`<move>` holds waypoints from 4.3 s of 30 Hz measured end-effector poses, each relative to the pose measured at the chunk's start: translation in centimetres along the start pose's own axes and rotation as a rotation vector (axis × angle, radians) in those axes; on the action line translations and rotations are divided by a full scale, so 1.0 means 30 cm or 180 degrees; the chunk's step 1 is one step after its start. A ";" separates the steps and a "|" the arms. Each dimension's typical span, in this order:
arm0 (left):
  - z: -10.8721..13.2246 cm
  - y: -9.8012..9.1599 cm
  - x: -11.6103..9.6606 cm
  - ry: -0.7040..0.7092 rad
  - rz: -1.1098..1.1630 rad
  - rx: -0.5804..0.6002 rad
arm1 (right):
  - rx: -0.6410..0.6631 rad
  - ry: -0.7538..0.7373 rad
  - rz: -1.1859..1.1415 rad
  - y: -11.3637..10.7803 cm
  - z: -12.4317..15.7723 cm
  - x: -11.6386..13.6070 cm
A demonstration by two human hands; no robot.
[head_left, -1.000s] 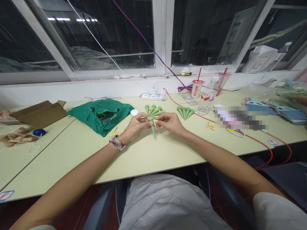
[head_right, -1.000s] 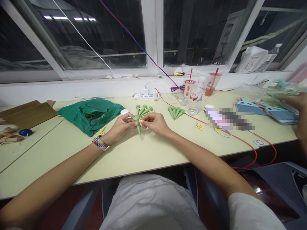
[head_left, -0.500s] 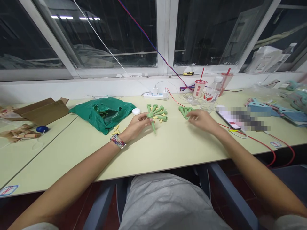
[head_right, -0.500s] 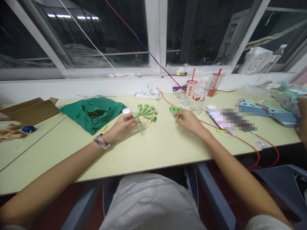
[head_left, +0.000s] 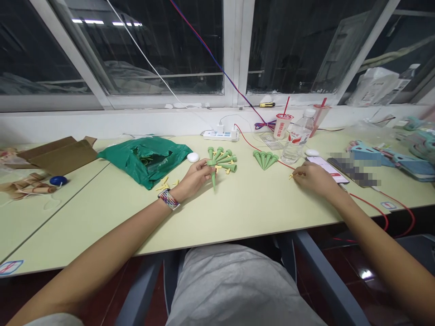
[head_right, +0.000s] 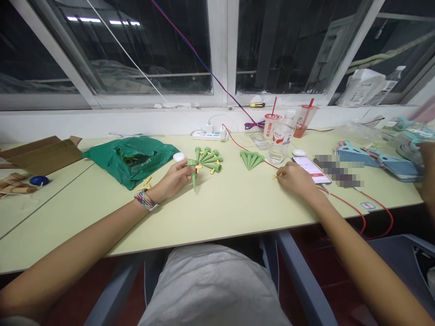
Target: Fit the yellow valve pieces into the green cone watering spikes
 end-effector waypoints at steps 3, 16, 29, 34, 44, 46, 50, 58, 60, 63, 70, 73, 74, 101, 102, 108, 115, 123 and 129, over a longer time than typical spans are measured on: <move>-0.002 0.000 0.001 -0.0015 0.0008 0.0018 | 0.0014 -0.0087 -0.0073 -0.007 -0.015 0.014; 0.014 0.011 0.000 -0.0089 -0.0103 0.0089 | 0.0068 -0.0997 -0.1285 -0.033 -0.133 0.241; 0.023 0.024 -0.011 0.0174 -0.0367 -0.0060 | -0.0305 -0.1659 -0.0792 -0.041 -0.345 0.688; 0.015 0.014 -0.002 0.0203 -0.0504 -0.0079 | -0.0371 -0.1590 -0.0841 -0.027 -0.332 0.668; 0.011 0.003 0.007 0.0357 -0.0711 -0.0103 | -0.0521 -0.1526 -0.0819 -0.023 -0.316 0.656; 0.016 0.008 0.006 0.0330 -0.0779 -0.0062 | -0.0553 -0.1569 -0.0874 -0.019 -0.313 0.659; 0.020 0.014 0.008 0.0258 -0.0836 0.0014 | -0.0656 -0.1665 -0.1222 -0.010 -0.305 0.669; 0.037 0.030 -0.006 0.0277 -0.0866 0.0007 | -0.0562 -0.1604 -0.2126 0.013 -0.310 0.665; 0.042 0.035 -0.016 0.0335 -0.0938 -0.0062 | -0.0319 -0.1463 -0.2403 0.024 -0.316 0.662; 0.041 0.036 -0.020 0.0401 -0.0932 -0.0075 | 0.0091 -0.1111 -0.2946 0.037 -0.321 0.660; 0.035 0.030 -0.014 0.0474 -0.0906 -0.0044 | -0.0345 -0.1122 -0.3406 0.017 -0.320 0.661; 0.038 0.037 -0.019 0.0423 -0.0879 -0.0118 | -0.0099 -0.0967 -0.3546 0.032 -0.324 0.658; 0.039 0.039 -0.021 0.0421 -0.0853 -0.0134 | -0.0027 -0.0918 -0.3593 0.038 -0.325 0.657; 0.054 0.060 -0.028 0.0356 -0.0858 0.0075 | -0.0456 -0.1689 -0.2149 0.034 -0.305 0.660; 0.053 0.059 -0.027 0.0354 -0.0856 0.0082 | -0.0485 -0.1723 -0.2180 0.033 -0.305 0.661; 0.055 0.059 -0.028 0.0361 -0.0907 0.0016 | -0.0124 -0.1435 -0.2864 0.048 -0.312 0.676; 0.055 0.057 -0.029 0.0370 -0.0992 0.0063 | -0.0026 -0.1245 -0.3176 0.057 -0.311 0.672; 0.052 0.048 -0.029 0.0596 -0.1254 -0.0191 | 0.0079 -0.1191 -0.3279 0.046 -0.304 0.685; 0.040 0.040 -0.023 0.0653 -0.1231 -0.0346 | 0.0239 -0.0864 -0.3780 0.070 -0.314 0.678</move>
Point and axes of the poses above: each hand's wrist, its own z-axis away from the middle knuckle, its own y-axis out of the palm, x = y × z, the point moved 2 cm from there along -z, towards the middle knuckle, and after that the axes turned 11 degrees about -y, right-handed, at the moved point
